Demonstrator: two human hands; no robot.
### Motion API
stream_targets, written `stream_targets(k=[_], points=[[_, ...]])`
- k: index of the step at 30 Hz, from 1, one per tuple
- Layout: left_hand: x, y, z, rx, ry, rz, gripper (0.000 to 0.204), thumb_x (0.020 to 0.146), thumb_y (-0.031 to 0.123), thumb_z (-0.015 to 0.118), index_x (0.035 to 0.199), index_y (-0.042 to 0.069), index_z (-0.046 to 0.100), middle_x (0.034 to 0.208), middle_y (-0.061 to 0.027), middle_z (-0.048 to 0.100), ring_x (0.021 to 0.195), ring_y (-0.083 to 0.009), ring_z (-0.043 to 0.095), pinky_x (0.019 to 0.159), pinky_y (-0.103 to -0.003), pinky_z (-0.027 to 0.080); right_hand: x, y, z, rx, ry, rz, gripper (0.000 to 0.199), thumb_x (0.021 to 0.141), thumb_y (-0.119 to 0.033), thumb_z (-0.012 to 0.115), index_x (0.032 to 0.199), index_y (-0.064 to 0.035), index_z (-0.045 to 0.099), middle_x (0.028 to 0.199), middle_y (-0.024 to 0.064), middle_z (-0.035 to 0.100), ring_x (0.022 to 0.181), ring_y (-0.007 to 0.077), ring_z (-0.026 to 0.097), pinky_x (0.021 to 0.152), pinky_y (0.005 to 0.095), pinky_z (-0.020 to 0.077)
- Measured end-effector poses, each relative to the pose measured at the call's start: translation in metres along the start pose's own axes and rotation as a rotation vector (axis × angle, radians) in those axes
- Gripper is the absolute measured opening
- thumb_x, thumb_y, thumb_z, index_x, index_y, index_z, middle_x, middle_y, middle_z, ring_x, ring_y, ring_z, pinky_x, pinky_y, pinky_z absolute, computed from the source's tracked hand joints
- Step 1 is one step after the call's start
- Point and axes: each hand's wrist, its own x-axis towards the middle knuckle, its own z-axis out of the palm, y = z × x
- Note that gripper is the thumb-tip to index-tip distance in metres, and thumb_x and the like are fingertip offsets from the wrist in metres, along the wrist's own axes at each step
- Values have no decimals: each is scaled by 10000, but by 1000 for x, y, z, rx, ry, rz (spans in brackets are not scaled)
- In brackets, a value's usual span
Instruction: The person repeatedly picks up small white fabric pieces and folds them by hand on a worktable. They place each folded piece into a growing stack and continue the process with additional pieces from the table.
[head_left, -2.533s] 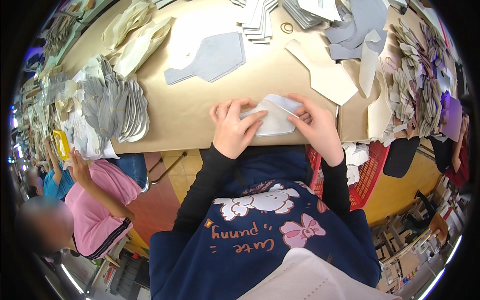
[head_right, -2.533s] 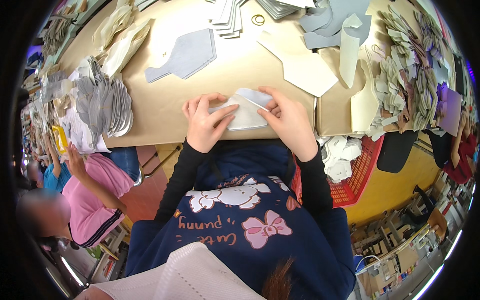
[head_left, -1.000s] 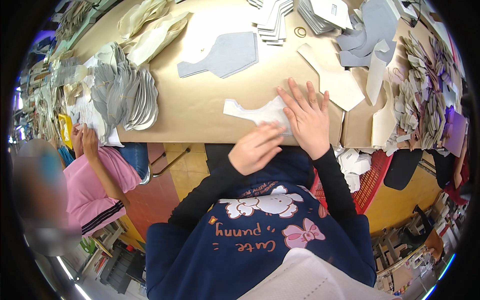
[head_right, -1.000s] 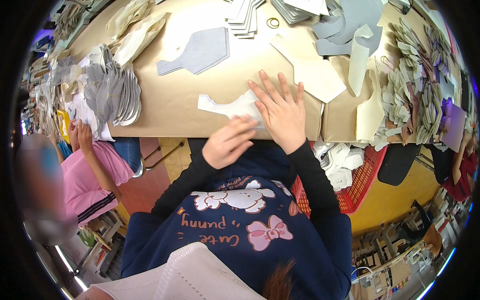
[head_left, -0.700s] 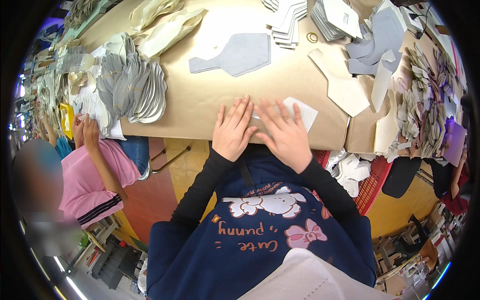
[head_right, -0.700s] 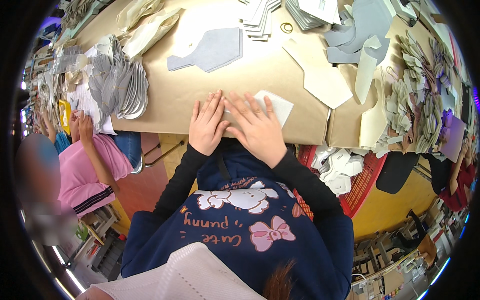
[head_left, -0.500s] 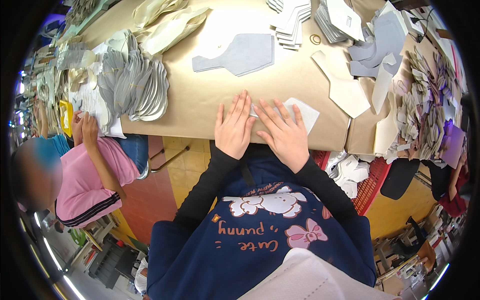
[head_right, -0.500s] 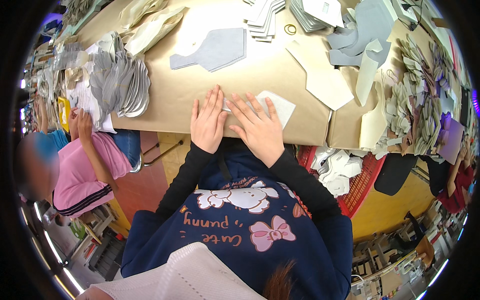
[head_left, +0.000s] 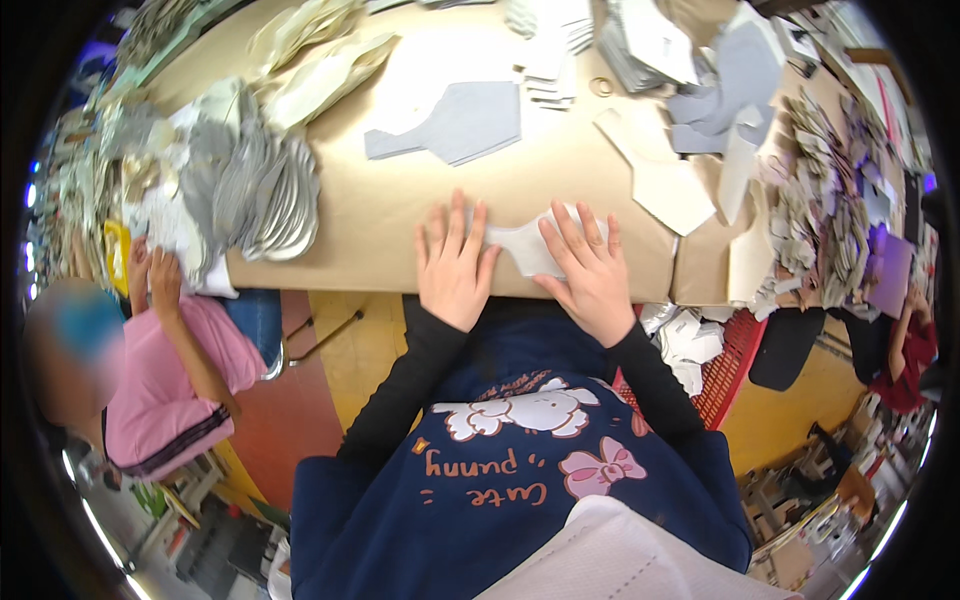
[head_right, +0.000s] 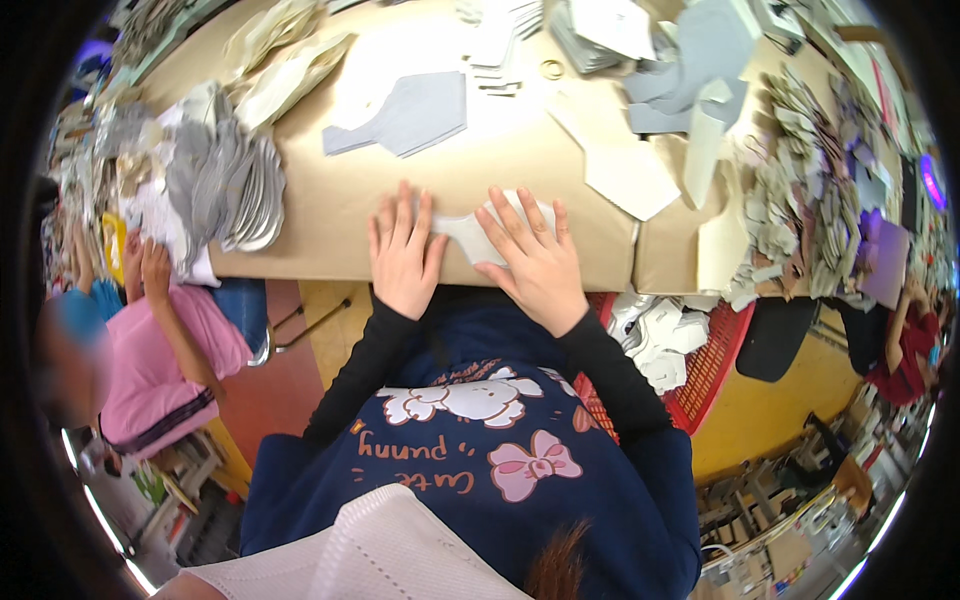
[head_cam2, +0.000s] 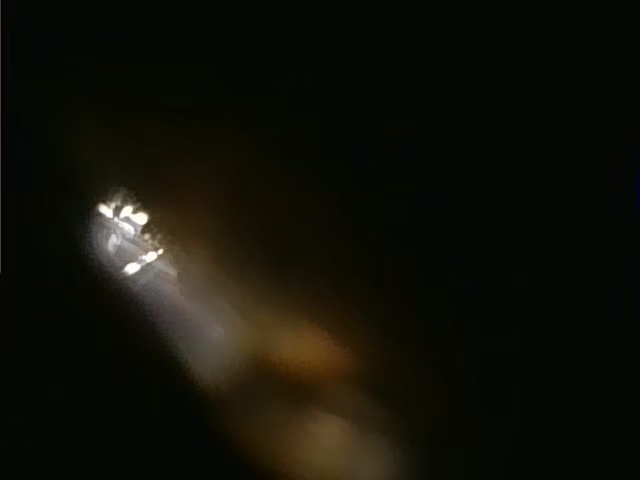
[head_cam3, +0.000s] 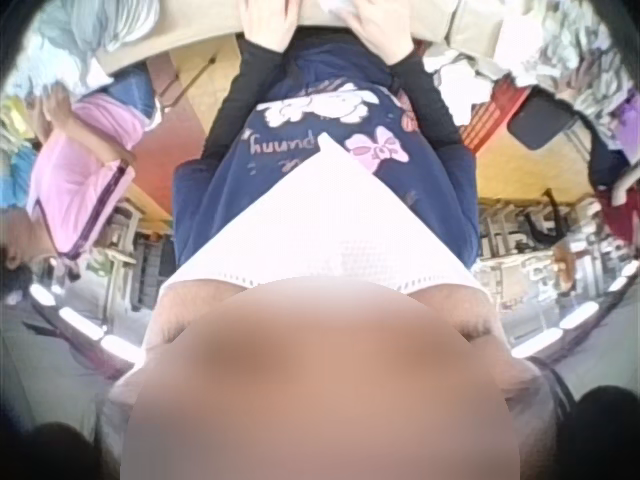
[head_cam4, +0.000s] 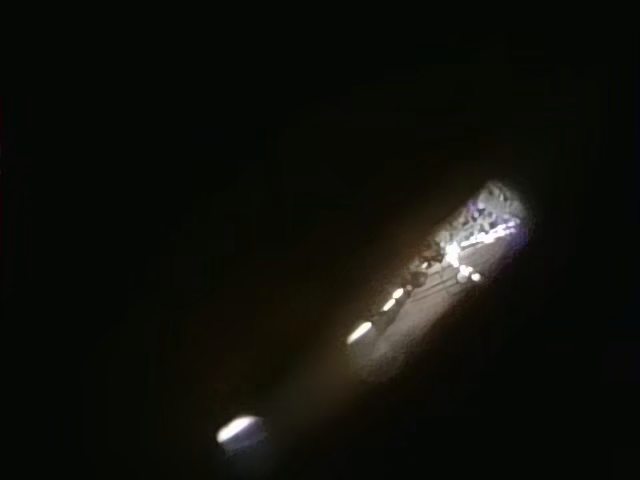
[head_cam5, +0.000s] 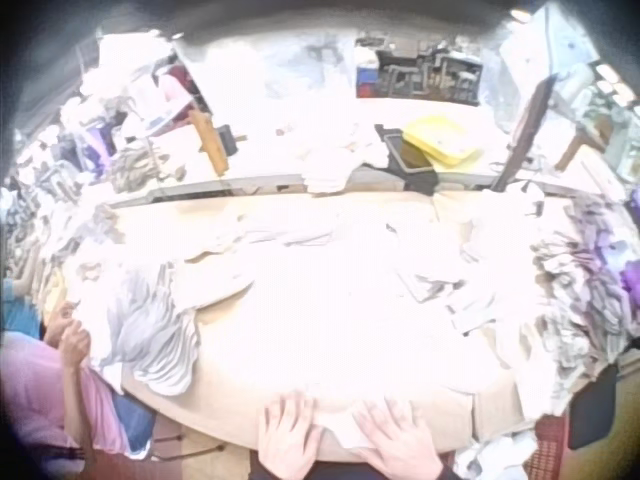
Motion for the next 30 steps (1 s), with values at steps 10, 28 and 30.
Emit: stream_targets(k=[10, 28, 30], points=[[-16, 0, 1, -37, -137, 308, 945, 813, 536, 731, 1527, 12, 401, 1611, -111, 386, 1498, -268, 342, 1221, -541, 161, 2, 8, -2, 246, 173, 248, 476, 909, -246, 689, 1352, -97, 598, 1356, 68, 595, 1273, 285, 519, 1053, 428, 405], [58, 46, -45, -1928, -79, -579, 289, 1001, 177, 655, 1230, 1, 645, 1191, -32, 694, 1080, -97, 631, 954, -273, 467, 53, 5, -50, 839, 512, 487, 282, 999, -101, 604, 1261, -4, 642, 933, 92, 698, 689, 122, 603, 650, 269, 507], [91, 38, -53, -1928, 79, -515, 291, 998, 186, 662, 1230, 12, 638, 1196, -27, 683, 1074, -100, 627, 933, -276, 472, 54, 13, -39, 896, 737, 437, 352, 1000, -98, 590, 1343, -17, 588, 1026, 89, 675, 715, 116, 574, 661, 268, 495]])
